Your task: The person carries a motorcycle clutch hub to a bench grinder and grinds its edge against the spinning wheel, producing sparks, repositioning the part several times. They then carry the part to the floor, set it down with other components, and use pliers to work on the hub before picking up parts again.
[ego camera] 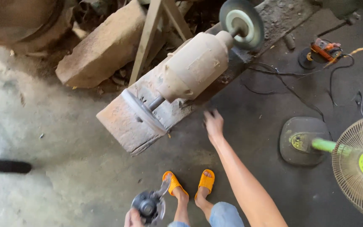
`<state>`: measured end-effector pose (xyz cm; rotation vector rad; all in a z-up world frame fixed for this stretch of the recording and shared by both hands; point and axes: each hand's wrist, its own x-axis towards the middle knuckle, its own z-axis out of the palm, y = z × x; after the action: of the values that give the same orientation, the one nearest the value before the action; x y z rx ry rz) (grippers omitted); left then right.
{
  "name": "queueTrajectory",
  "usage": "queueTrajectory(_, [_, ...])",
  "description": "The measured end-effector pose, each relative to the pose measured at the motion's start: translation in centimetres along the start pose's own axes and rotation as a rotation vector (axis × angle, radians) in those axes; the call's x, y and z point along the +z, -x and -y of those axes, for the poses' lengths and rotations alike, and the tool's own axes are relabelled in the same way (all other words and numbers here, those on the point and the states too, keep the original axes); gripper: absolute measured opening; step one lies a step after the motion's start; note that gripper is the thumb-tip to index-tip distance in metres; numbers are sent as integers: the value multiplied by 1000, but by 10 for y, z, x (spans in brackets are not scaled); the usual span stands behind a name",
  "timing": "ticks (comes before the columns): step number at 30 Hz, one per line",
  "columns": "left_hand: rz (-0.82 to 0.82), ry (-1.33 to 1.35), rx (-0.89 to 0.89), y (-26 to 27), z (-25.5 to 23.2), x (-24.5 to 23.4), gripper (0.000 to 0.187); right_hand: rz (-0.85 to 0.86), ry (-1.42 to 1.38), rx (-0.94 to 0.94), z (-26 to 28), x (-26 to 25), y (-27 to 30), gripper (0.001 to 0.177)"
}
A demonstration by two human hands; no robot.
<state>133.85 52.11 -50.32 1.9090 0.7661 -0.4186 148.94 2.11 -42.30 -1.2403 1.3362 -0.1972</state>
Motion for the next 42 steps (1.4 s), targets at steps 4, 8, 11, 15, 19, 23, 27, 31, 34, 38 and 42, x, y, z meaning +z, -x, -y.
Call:
queueTrajectory(4, [-26, 54, -62, 52, -124, 70, 24, 192, 122, -15, -46, -42, 73, 50])
queueTrajectory(8, [110, 55, -9, 61, -200, 91, 26, 215, 110, 203, -97, -78, 110, 18])
queueTrajectory(11, [192, 11, 102, 52, -237, 86, 15, -137, 30, 169, -96, -111, 135, 20])
queueTrajectory(15, [377, -17, 186, 5, -251, 82, 25, 22, 20, 137, -82, -88, 161, 29])
queueTrajectory(19, [449, -21, 123, -16, -273, 93, 21, 12, 26, 195, -120, -8, 162, 31])
queueTrajectory(23, [539, 56, 70, -25, -286, 105, 18, 182, -372, 148, -66, 53, 174, 15])
queueTrajectory(27, [607, 126, 96, -35, -284, 113, 14, 172, -477, 126, -62, 66, 164, 16])
queueTrajectory(31, [651, 133, 97, -42, -284, 119, 17, 171, -466, 147, -66, 65, 152, 12])
queueTrajectory(34, [652, 114, 112, -51, -285, 125, 13, 186, -463, 154, -51, 67, 150, 8])
queueTrajectory(38, [682, 112, 110, -78, -264, 138, 13, 190, -441, 153, -50, 67, 140, 9])
queueTrajectory(42, [693, 60, 105, -79, -285, 134, 21, 187, -419, 183, -41, 72, 137, 4])
